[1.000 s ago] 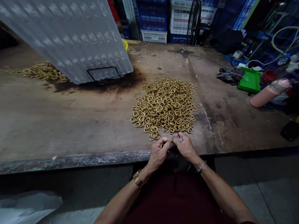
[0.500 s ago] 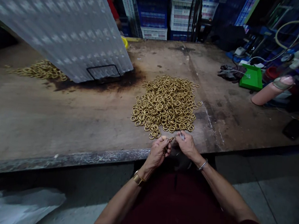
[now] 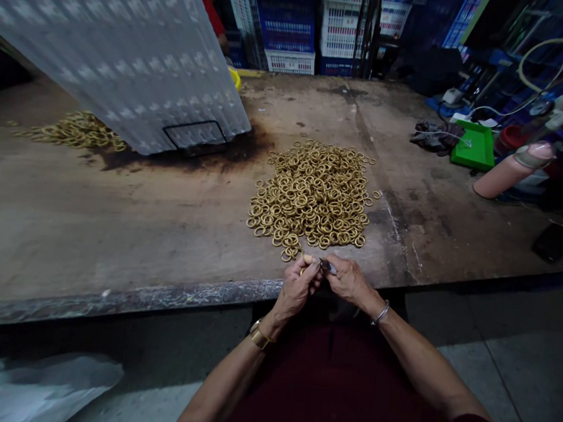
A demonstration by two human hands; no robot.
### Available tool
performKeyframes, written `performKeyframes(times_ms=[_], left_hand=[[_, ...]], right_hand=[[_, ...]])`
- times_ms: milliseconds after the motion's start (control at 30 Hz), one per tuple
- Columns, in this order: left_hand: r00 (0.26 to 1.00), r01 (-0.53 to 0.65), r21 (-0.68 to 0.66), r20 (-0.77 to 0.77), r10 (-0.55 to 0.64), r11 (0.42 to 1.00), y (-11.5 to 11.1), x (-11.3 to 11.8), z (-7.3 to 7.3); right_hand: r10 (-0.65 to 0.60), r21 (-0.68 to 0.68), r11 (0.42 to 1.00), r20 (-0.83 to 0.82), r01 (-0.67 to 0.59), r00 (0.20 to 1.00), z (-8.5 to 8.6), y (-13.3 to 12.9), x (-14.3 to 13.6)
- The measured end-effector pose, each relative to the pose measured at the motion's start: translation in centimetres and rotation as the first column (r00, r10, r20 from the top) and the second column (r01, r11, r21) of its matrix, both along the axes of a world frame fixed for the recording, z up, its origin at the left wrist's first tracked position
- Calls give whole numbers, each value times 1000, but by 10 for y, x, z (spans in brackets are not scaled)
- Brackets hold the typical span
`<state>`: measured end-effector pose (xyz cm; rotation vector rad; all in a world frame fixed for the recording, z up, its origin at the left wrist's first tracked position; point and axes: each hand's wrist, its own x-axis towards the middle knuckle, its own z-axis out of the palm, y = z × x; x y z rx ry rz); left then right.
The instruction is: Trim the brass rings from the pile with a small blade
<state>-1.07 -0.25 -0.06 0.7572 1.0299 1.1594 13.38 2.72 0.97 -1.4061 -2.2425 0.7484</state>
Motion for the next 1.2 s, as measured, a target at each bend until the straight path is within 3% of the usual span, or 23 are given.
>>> performKeyframes(times_ms=[133,300,433,733,1033,1200], left_hand=[[997,19,-29,79,-17,999,-6,0,9],[950,107,-59,299,-84,993,-8,0,22],[919,99,-91,391,-56,991,-4,-2,16],[875,118,-149,484,-32,982,0,-12,9],[836,171,-244,548,-10,955,5,-17,13],[853,157,-253,522,-2,955,7,-17,14]], right_hand=[[-16,-39,999,97,20,995,-5,4,6],[-172,62,985,255,162,951,-8,11,6],[-258,130,964,243,232,935,-5,23,-6],[-290,88,957,368,278,883,-3,36,-20],[-304,146,945,63,292,951,-16,41,-4],[-349,-18,936,-195,352,917,-20,41,1]])
